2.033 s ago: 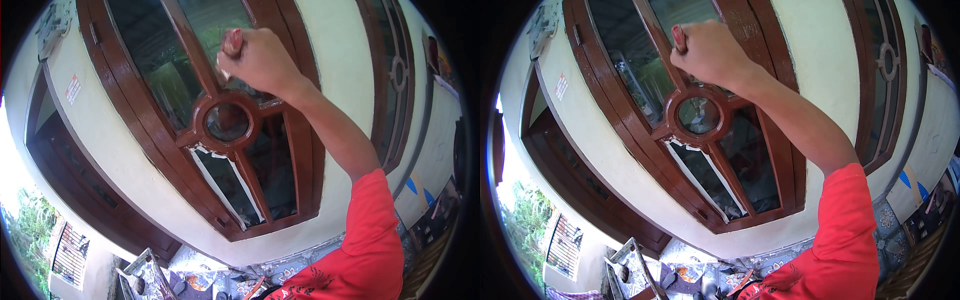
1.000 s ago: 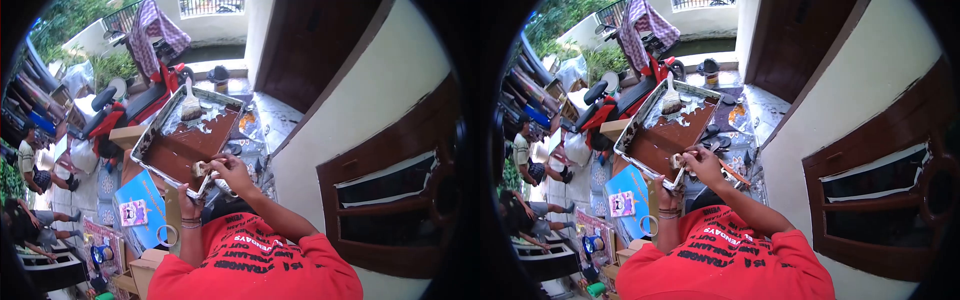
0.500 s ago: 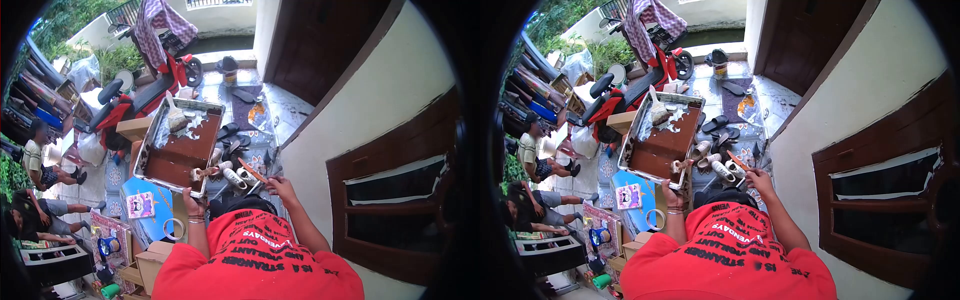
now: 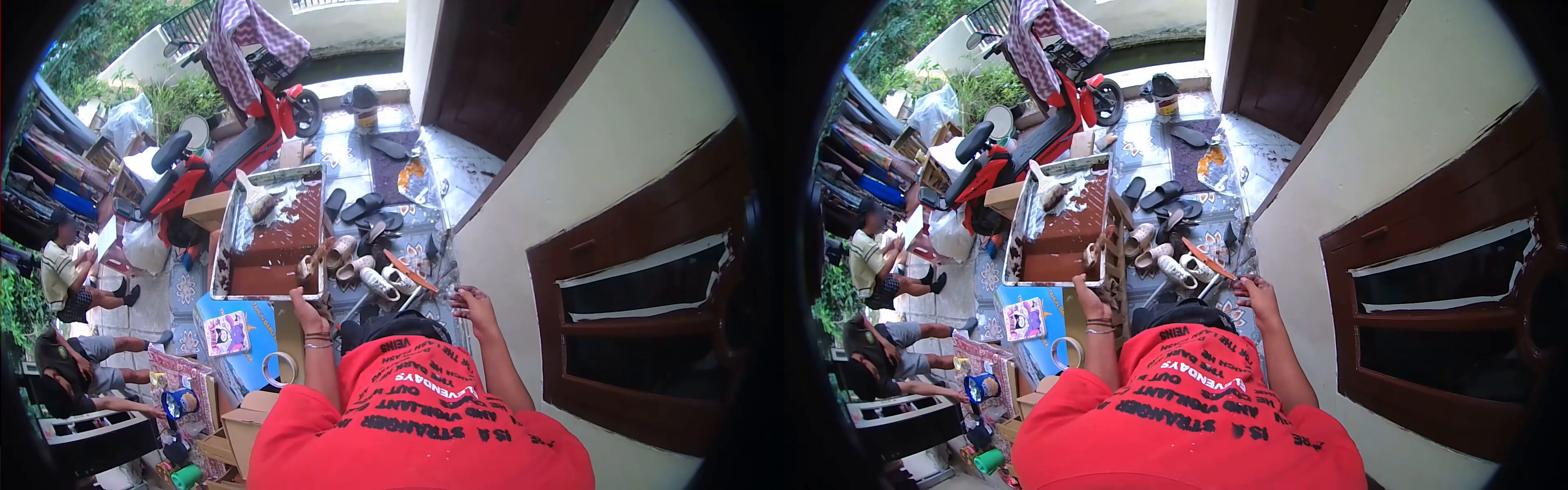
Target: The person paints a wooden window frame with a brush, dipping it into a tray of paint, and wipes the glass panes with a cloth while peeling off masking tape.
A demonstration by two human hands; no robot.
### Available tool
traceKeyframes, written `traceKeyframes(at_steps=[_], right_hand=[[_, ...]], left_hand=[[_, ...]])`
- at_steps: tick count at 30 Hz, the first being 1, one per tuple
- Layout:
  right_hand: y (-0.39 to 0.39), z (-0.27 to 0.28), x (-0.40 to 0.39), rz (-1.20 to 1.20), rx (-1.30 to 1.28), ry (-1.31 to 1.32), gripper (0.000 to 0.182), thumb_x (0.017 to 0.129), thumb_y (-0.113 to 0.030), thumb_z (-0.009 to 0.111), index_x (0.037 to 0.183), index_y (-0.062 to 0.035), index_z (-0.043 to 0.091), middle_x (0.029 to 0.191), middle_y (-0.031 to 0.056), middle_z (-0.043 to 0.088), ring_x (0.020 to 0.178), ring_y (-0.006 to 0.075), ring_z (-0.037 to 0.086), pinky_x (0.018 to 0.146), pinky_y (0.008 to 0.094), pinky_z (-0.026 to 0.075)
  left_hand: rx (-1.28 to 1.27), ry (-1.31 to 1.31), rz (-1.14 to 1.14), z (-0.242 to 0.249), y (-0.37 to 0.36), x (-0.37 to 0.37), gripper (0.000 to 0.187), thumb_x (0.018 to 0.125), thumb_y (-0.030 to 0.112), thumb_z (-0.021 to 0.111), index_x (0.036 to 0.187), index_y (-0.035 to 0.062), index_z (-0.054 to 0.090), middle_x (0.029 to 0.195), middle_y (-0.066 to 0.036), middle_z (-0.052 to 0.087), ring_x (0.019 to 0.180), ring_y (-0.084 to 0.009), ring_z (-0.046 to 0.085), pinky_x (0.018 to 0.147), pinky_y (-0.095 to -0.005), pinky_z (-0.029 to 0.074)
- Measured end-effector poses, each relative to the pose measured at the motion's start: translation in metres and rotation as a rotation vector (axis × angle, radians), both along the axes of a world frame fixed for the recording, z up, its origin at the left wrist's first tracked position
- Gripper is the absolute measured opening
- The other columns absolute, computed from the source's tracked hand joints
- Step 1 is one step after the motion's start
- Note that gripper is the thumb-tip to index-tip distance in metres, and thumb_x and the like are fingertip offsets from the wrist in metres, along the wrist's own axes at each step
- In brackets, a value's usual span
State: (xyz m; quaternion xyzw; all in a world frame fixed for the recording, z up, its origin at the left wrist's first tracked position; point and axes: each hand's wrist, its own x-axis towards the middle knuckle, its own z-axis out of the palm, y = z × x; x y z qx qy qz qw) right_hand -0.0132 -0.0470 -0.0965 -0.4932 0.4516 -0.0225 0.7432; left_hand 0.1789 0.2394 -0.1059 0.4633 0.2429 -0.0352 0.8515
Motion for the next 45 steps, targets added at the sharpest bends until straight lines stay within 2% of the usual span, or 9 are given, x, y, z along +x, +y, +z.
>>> traceKeyframes(at_steps=[6, 16, 26, 30, 34, 36, 39, 40, 45], right_hand=[[0.000, 0.002, 0.004, 0.039, 0.019, -0.029, 0.016, 0.090, -0.019, 0.055, 0.099, -0.0080, 0.061, 0.084, 0.0045, 0.067, 0.071, 0.0104, 0.062, 0.055, 0.0238, 0.049], [-0.002, 0.008, 0.008, 0.077, 0.021, -0.044, 0.016, 0.090, -0.019, 0.054, 0.100, -0.0076, 0.060, 0.085, 0.0046, 0.067, 0.072, 0.0115, 0.063, 0.058, 0.0255, 0.049], [-0.006, 0.013, 0.008, 0.076, 0.040, -0.068, 0.018, 0.090, -0.020, 0.055, 0.101, -0.0069, 0.060, 0.085, 0.0048, 0.066, 0.074, 0.0122, 0.063, 0.060, 0.0251, 0.049], [-0.005, 0.013, 0.011, 0.085, 0.039, -0.078, 0.018, 0.090, -0.021, 0.056, 0.101, -0.0073, 0.060, 0.085, 0.0045, 0.066, 0.074, 0.0119, 0.063, 0.060, 0.0253, 0.050], [0.006, 0.018, 0.021, 0.177, 0.061, -0.132, 0.023, 0.089, -0.024, 0.059, 0.105, -0.0068, 0.059, 0.088, 0.0044, 0.066, 0.075, 0.0111, 0.062, 0.061, 0.0243, 0.050], [0.013, 0.032, 0.028, 0.265, 0.026, -0.176, 0.033, 0.088, -0.027, 0.060, 0.113, -0.0061, 0.057, 0.094, 0.0036, 0.065, 0.079, 0.0105, 0.062, 0.063, 0.0234, 0.050], [0.017, 0.064, 0.027, 0.328, 0.084, -0.292, 0.045, 0.087, -0.034, 0.062, 0.122, -0.0076, 0.052, 0.098, 0.0009, 0.062, 0.085, 0.0096, 0.061, 0.065, 0.0242, 0.051], [0.015, 0.070, 0.024, 0.318, 0.141, -0.342, 0.045, 0.086, -0.034, 0.063, 0.122, -0.0079, 0.053, 0.096, 0.0005, 0.062, 0.083, 0.0094, 0.061, 0.065, 0.0244, 0.051], [-0.012, 0.108, -0.016, 0.149, 0.112, -0.432, 0.028, 0.087, -0.021, 0.062, 0.107, -0.0010, 0.061, 0.092, 0.0077, 0.064, 0.077, 0.0141, 0.062, 0.069, 0.0302, 0.052]], left_hand=[[0.137, 0.177, -0.286, -0.023, 0.042, 0.012, 0.032, 0.079, 0.033, 0.058, 0.089, 0.0033, 0.062, 0.083, -0.001, 0.056, 0.076, -0.0114, 0.052, 0.071, -0.0282, 0.042], [0.012, 0.134, -0.342, 0.025, 0.018, -0.001, 0.038, 0.084, 0.043, 0.052, 0.088, 0.0059, 0.060, 0.073, -0.007, 0.063, 0.058, -0.0177, 0.061, 0.049, -0.0305, 0.049], [-0.044, 0.139, -0.270, 0.042, -0.008, -0.020, 0.064, 0.084, 0.064, 0.048, 0.111, 0.0059, 0.054, 0.084, -0.008, 0.061, 0.072, -0.0210, 0.062, 0.065, -0.0335, 0.054], [-0.255, 0.153, -0.451, 0.013, -0.021, -0.032, 0.082, 0.081, 0.069, 0.047, 0.128, 0.0040, 0.034, 0.093, -0.017, 0.056, 0.079, -0.0252, 0.060, 0.073, -0.0377, 0.053], [-0.390, 0.233, -0.638, 0.034, -0.068, -0.044, 0.067, 0.086, 0.052, 0.056, 0.124, 0.0001, 0.036, 0.105, -0.018, 0.057, 0.094, -0.0271, 0.059, 0.085, -0.0408, 0.048], [-0.479, 0.171, -0.813, 0.056, -0.099, -0.040, 0.040, 0.087, 0.021, 0.058, 0.120, 0.0045, 0.045, 0.109, -0.011, 0.058, 0.097, -0.0230, 0.059, 0.088, -0.0368, 0.047], [-0.351, -0.063, -0.883, 0.068, -0.147, -0.034, 0.038, 0.085, 0.000, 0.053, 0.122, 0.0018, 0.045, 0.107, -0.011, 0.058, 0.094, -0.0201, 0.059, 0.086, -0.0332, 0.047], [-0.322, -0.098, -0.936, 0.092, -0.162, -0.036, 0.050, 0.082, -0.001, 0.057, 0.129, 0.0000, 0.040, 0.103, -0.009, 0.057, 0.090, -0.0174, 0.058, 0.082, -0.0290, 0.047], [-0.058, -0.457, -1.131, 0.163, -0.224, -0.049, 0.033, 0.089, 0.011, 0.055, 0.119, -0.0021, 0.048, 0.101, -0.006, 0.056, 0.085, -0.0126, 0.056, 0.072, -0.0268, 0.050]])
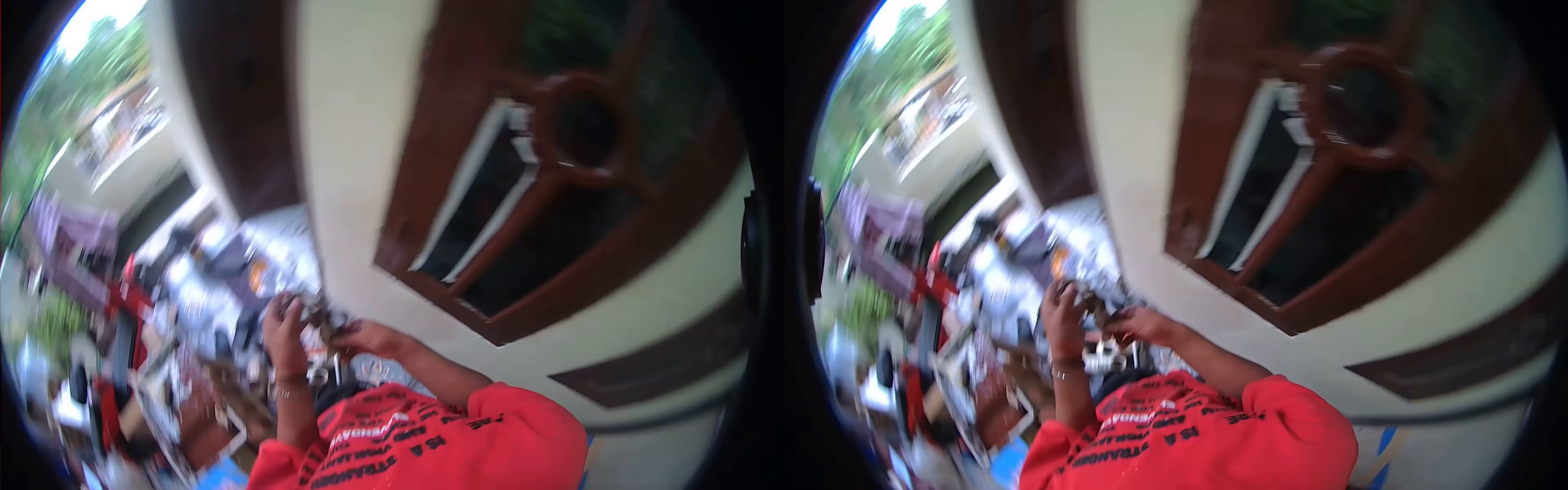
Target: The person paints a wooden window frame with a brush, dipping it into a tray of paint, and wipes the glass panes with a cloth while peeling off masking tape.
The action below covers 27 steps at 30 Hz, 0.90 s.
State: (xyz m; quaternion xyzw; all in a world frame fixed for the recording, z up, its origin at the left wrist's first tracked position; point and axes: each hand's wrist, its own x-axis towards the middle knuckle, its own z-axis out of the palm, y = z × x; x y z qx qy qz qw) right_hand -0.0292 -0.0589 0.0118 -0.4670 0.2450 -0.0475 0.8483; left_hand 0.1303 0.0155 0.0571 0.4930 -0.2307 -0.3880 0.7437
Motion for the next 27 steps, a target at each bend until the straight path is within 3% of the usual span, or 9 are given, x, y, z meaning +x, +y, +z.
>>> traceKeyframes(at_steps=[3, 5, 8, 10, 13, 14, 18, 22, 27], right_hand=[[-0.005, 0.039, -0.036, -0.352, -0.196, -0.107, 0.020, 0.087, -0.020, 0.062, 0.097, -0.0026, 0.064, 0.080, 0.0022, 0.063, 0.075, 0.0104, 0.059, 0.066, 0.0263, 0.048], [-0.006, 0.067, -0.070, -0.575, -0.387, -0.260, 0.017, 0.087, -0.016, 0.062, 0.096, -0.0023, 0.065, 0.086, 0.0028, 0.065, 0.079, 0.0098, 0.058, 0.073, 0.0243, 0.046], [0.019, 0.142, -0.108, -0.894, -0.649, -0.346, 0.014, 0.085, -0.011, 0.062, 0.093, -0.0006, 0.066, 0.088, 0.0062, 0.065, 0.082, 0.0134, 0.060, 0.079, 0.0248, 0.044], [0.035, 0.178, -0.128, -1.045, -1.449, -0.222, 0.012, 0.082, -0.002, 0.058, 0.090, 0.0040, 0.065, 0.097, 0.0125, 0.063, 0.092, 0.0204, 0.060, 0.083, 0.0293, 0.046], [0.055, 0.198, -0.145, -1.066, -1.419, -0.217, 0.012, 0.081, -0.005, 0.062, 0.089, 0.0028, 0.065, 0.095, 0.0135, 0.064, 0.084, 0.0245, 0.062, 0.080, 0.0276, 0.045], [0.060, 0.200, -0.149, -1.103, -1.439, -0.162, 0.011, 0.081, -0.006, 0.063, 0.089, 0.0021, 0.064, 0.098, 0.0102, 0.063, 0.084, 0.0197, 0.061, 0.077, 0.0271, 0.046], [0.077, 0.187, -0.150, -1.271, -1.228, -0.254, 0.018, 0.082, -0.006, 0.064, 0.097, 0.0007, 0.057, 0.091, 0.0039, 0.058, 0.086, 0.0071, 0.054, 0.078, 0.0229, 0.044], [0.075, 0.163, -0.152, -1.461, -1.035, -0.241, 0.024, 0.082, -0.002, 0.064, 0.103, -0.0018, 0.053, 0.095, 0.0016, 0.059, 0.088, 0.0065, 0.054, 0.079, 0.0218, 0.044], [0.072, 0.131, -0.167, -1.349, -1.010, -0.076, 0.015, 0.086, -0.003, 0.060, 0.101, -0.0024, 0.055, 0.090, 0.0005, 0.061, 0.081, 0.0067, 0.056, 0.073, 0.0225, 0.045]], left_hand=[[-0.162, -0.128, 0.030, 0.024, -0.036, -0.014, 0.027, 0.091, 0.016, 0.055, 0.112, -0.0007, 0.052, 0.099, -0.004, 0.056, 0.086, -0.0103, 0.056, 0.069, -0.0266, 0.049], [-0.238, -0.139, -0.082, 0.026, -0.060, -0.018, 0.026, 0.091, 0.017, 0.056, 0.111, 0.0009, 0.053, 0.098, -0.003, 0.056, 0.086, -0.0103, 0.055, 0.072, -0.0251, 0.048], [-0.265, -0.244, -0.071, 0.082, -0.064, -0.063, 0.033, 0.089, 0.007, 0.049, 0.122, 0.0022, 0.049, 0.106, -0.007, 0.057, 0.097, -0.0137, 0.054, 0.088, -0.0301, 0.041], [-0.414, -0.462, -0.154, 0.115, -0.054, -0.093, 0.040, 0.086, 0.002, 0.046, 0.126, -0.0008, 0.046, 0.115, -0.010, 0.055, 0.102, -0.0163, 0.053, 0.091, -0.0308, 0.041], [-0.709, -0.722, -0.611, 0.131, -0.051, -0.129, 0.036, 0.078, 0.003, 0.064, 0.113, -0.0014, 0.054, 0.116, -0.012, 0.057, 0.105, -0.0215, 0.056, 0.088, -0.0309, 0.044], [-0.649, -0.526, -0.783, 0.132, -0.042, -0.147, 0.038, 0.074, 0.003, 0.068, 0.110, -0.0016, 0.055, 0.113, -0.013, 0.058, 0.102, -0.0223, 0.058, 0.085, -0.0304, 0.046], [-0.737, -0.682, -0.709, 0.140, -0.036, -0.172, 0.027, 0.074, -0.001, 0.067, 0.099, -0.0043, 0.059, 0.102, -0.015, 0.061, 0.092, -0.0233, 0.060, 0.079, -0.0301, 0.048], [-0.705, -0.918, -0.575, 0.141, -0.030, -0.168, 0.006, 0.078, -0.003, 0.063, 0.083, -0.0044, 0.060, 0.083, -0.013, 0.065, 0.081, -0.0262, 0.062, 0.072, -0.0316, 0.048], [-0.518, -0.836, -0.541, 0.151, -0.025, -0.154, 0.004, 0.081, 0.001, 0.061, 0.085, -0.0016, 0.062, 0.079, -0.014, 0.065, 0.070, -0.0275, 0.063, 0.063, -0.0325, 0.048]])
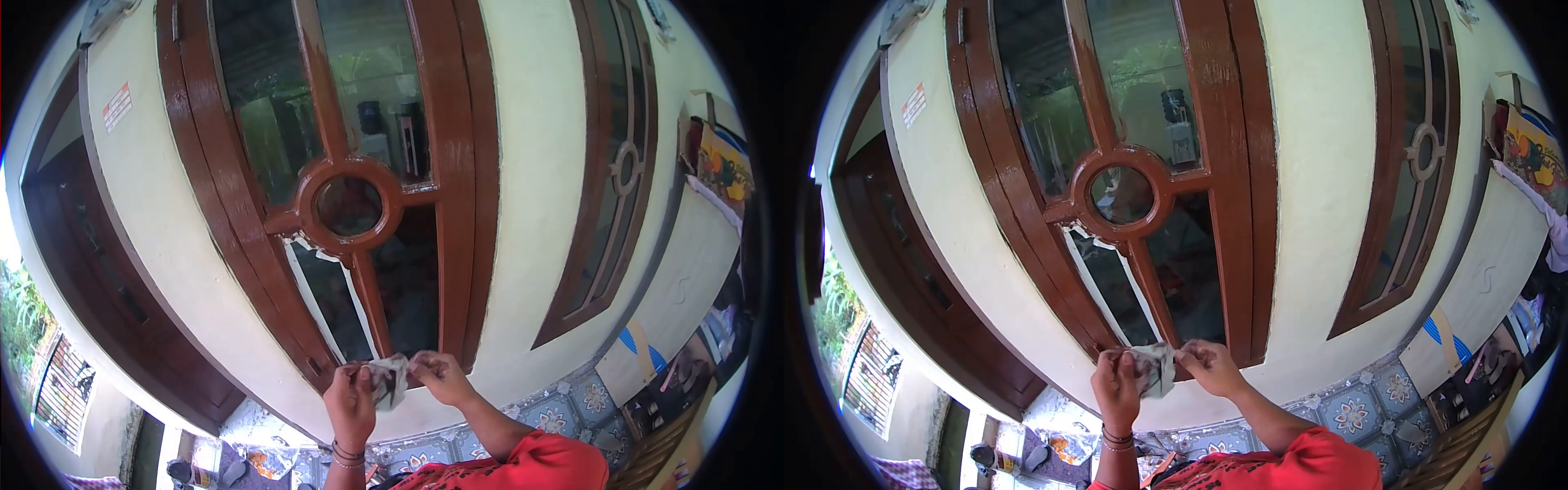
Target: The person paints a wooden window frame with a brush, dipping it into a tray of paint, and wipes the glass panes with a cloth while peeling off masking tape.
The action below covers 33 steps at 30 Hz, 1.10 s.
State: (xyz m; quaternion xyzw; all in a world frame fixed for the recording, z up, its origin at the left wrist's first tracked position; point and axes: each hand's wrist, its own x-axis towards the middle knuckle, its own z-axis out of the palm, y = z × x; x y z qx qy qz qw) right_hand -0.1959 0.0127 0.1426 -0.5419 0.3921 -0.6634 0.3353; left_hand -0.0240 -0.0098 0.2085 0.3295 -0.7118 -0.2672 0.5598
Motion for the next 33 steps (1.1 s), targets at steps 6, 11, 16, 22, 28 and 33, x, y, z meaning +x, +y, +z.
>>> traceKeyframes(at_steps=[6, 11, 16, 22, 28, 33], right_hand=[[-0.001, 0.002, 0.014, 0.384, -0.029, 0.026, 0.057, 0.087, -0.012, 0.061, 0.138, -0.0086, 0.035, 0.129, 0.0058, 0.048, 0.112, 0.0083, 0.047, 0.090, 0.0245, 0.041], [-0.014, -0.045, 0.002, 1.043, 0.216, -0.419, 0.093, 0.076, -0.021, 0.074, 0.145, -0.0058, 0.014, 0.141, 0.0065, 0.036, 0.127, 0.0177, 0.038, 0.104, 0.0352, 0.032], [-0.025, -0.081, 0.015, 1.199, 0.269, -0.652, 0.078, 0.081, -0.023, 0.070, 0.142, -0.0056, 0.025, 0.133, 0.0068, 0.045, 0.119, 0.0145, 0.045, 0.099, 0.0315, 0.037], [-0.021, 0.011, 0.019, 0.886, 0.259, -0.365, 0.060, 0.087, -0.022, 0.064, 0.136, -0.0045, 0.036, 0.127, 0.0058, 0.050, 0.113, 0.0123, 0.049, 0.095, 0.0295, 0.041], [-0.013, 0.105, 0.026, 0.386, -0.196, -0.198, 0.036, 0.094, -0.014, 0.051, 0.127, -0.0025, 0.046, 0.116, 0.0042, 0.057, 0.104, 0.0097, 0.054, 0.092, 0.0265, 0.042], [-0.022, 0.134, 0.032, 0.345, -0.192, -0.533, 0.035, 0.093, -0.010, 0.049, 0.126, -0.0009, 0.046, 0.113, 0.0067, 0.059, 0.100, 0.0145, 0.058, 0.090, 0.0307, 0.046]], left_hand=[[0.102, -0.282, -0.162, 0.007, -0.008, 0.013, 0.013, 0.082, 0.008, 0.064, 0.088, -0.0032, 0.063, 0.075, -0.015, 0.065, 0.068, -0.0198, 0.064, 0.061, -0.0297, 0.048], [-0.017, -0.560, -0.223, 0.031, -0.013, 0.019, 0.017, 0.074, 0.012, 0.071, 0.085, -0.0005, 0.067, 0.079, -0.016, 0.065, 0.070, -0.0306, 0.064, 0.061, -0.0335, 0.049], [0.038, -0.542, -0.278, 0.052, -0.026, 0.026, 0.024, 0.073, 0.015, 0.074, 0.091, 0.0012, 0.067, 0.085, -0.014, 0.067, 0.076, -0.0250, 0.066, 0.067, -0.0301, 0.050], [-0.080, -0.434, -0.345, 0.074, -0.055, 0.017, 0.023, 0.077, 0.014, 0.071, 0.092, -0.0018, 0.064, 0.083, -0.012, 0.066, 0.076, -0.0152, 0.064, 0.068, -0.0275, 0.049], [0.110, -0.182, -0.433, 0.094, -0.080, -0.006, 0.024, 0.087, 0.014, 0.063, 0.101, -0.0035, 0.055, 0.076, 0.000, 0.058, 0.070, -0.0043, 0.053, 0.063, -0.0203, 0.044], [-0.108, 0.227, -0.290, 0.102, -0.066, -0.044, 0.028, 0.088, 0.011, 0.059, 0.109, -0.0051, 0.052, 0.084, -0.008, 0.059, 0.069, -0.0098, 0.053, 0.065, -0.0244, 0.044]])
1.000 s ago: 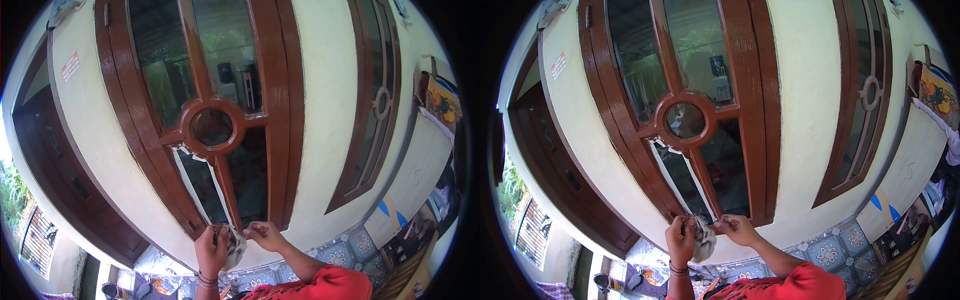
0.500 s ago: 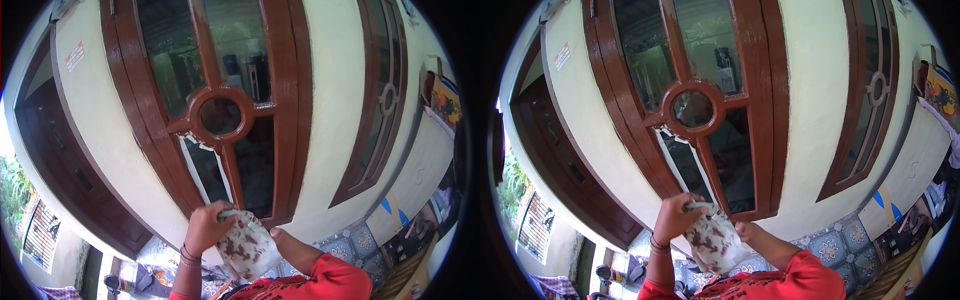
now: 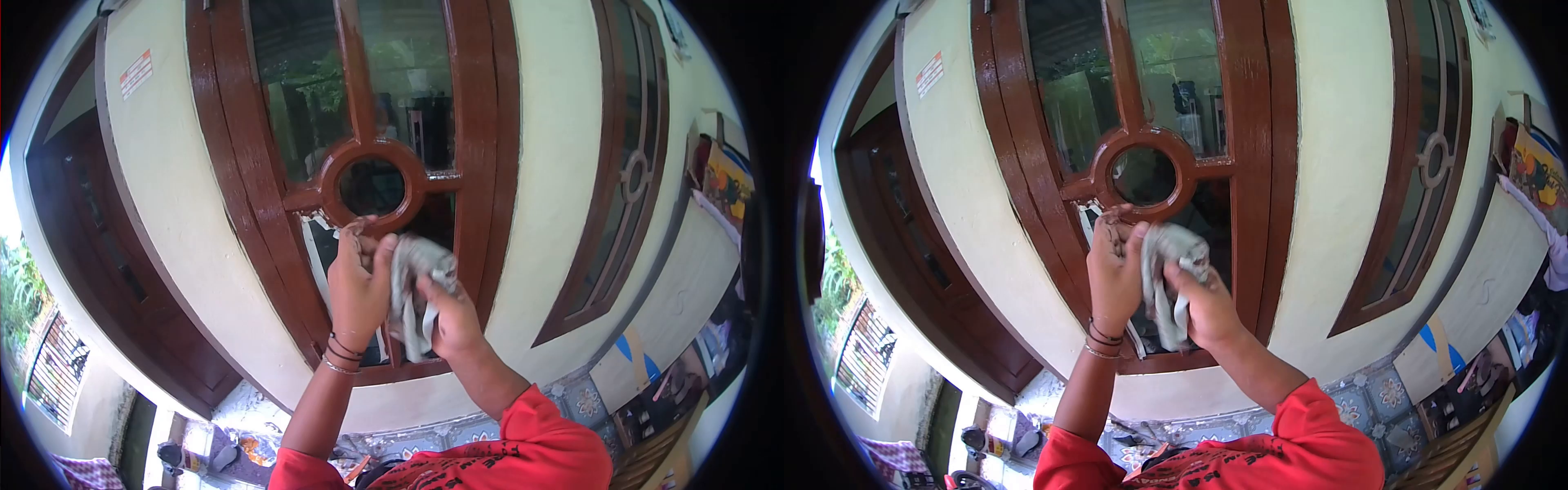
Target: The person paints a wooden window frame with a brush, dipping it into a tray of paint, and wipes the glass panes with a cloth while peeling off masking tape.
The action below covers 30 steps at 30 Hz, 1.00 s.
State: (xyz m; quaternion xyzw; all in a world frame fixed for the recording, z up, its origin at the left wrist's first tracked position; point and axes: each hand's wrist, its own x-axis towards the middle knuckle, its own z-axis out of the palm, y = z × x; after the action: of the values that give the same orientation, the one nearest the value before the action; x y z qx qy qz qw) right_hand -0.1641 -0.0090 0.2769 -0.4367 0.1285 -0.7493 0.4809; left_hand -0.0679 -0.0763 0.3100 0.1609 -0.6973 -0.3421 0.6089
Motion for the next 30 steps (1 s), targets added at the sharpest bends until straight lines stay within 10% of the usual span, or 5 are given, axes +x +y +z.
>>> traceKeyframes(at_steps=[2, 5, 10, 15, 30], right_hand=[[-0.012, 0.022, -0.010, -0.028, -0.002, -0.262, 0.036, 0.090, -0.008, 0.050, 0.125, -0.0006, 0.047, 0.114, 0.0103, 0.059, 0.096, 0.0191, 0.061, 0.085, 0.0337, 0.050], [-0.031, 0.092, -0.042, -0.307, -0.254, 0.018, 0.032, 0.087, -0.013, 0.051, 0.117, -0.0010, 0.053, 0.096, 0.0089, 0.061, 0.075, 0.0145, 0.062, 0.061, 0.0266, 0.052], [-0.104, 0.226, -0.087, -1.956, -0.940, 0.940, 0.022, 0.076, -0.004, 0.059, 0.096, -0.0036, 0.066, 0.110, 0.0140, 0.058, 0.100, 0.0292, 0.054, 0.086, 0.0398, 0.043], [-0.130, 0.296, -0.115, -2.055, -0.767, 1.685, 0.020, 0.076, -0.013, 0.056, 0.085, 0.0013, 0.065, 0.107, 0.0231, 0.053, 0.104, 0.0359, 0.047, 0.088, 0.0467, 0.040], [-0.123, 0.260, -0.119, -1.795, -0.952, 2.052, 0.015, 0.069, -0.016, 0.060, 0.074, -0.0037, 0.065, 0.093, 0.0147, 0.057, 0.096, 0.0298, 0.051, 0.081, 0.0410, 0.040]], left_hand=[[-0.105, -0.010, 0.114, 0.000, 0.004, -0.003, 0.043, 0.085, 0.012, 0.062, 0.121, -0.0057, 0.046, 0.091, -0.010, 0.059, 0.071, -0.0156, 0.054, 0.067, -0.0276, 0.045], [-0.203, -0.083, 0.247, -0.010, 0.008, 0.001, 0.049, 0.083, 0.016, 0.065, 0.122, -0.0057, 0.045, 0.098, -0.012, 0.059, 0.075, -0.0160, 0.055, 0.067, -0.0284, 0.046], [-0.075, -0.134, 0.214, -0.019, 0.011, 0.013, 0.050, 0.082, 0.017, 0.066, 0.122, -0.0058, 0.045, 0.100, -0.013, 0.059, 0.078, -0.0166, 0.056, 0.067, -0.0282, 0.046], [-0.087, -0.149, 0.189, -0.021, 0.020, 0.028, 0.049, 0.081, 0.015, 0.065, 0.122, -0.0056, 0.045, 0.101, -0.014, 0.060, 0.074, -0.0150, 0.056, 0.065, -0.0251, 0.045], [0.057, -0.140, -0.020, -0.053, 0.026, 0.033, 0.022, 0.082, 0.013, 0.067, 0.086, -0.0012, 0.050, 0.116, -0.020, 0.054, 0.091, -0.0222, 0.060, 0.065, -0.0253, 0.048]])
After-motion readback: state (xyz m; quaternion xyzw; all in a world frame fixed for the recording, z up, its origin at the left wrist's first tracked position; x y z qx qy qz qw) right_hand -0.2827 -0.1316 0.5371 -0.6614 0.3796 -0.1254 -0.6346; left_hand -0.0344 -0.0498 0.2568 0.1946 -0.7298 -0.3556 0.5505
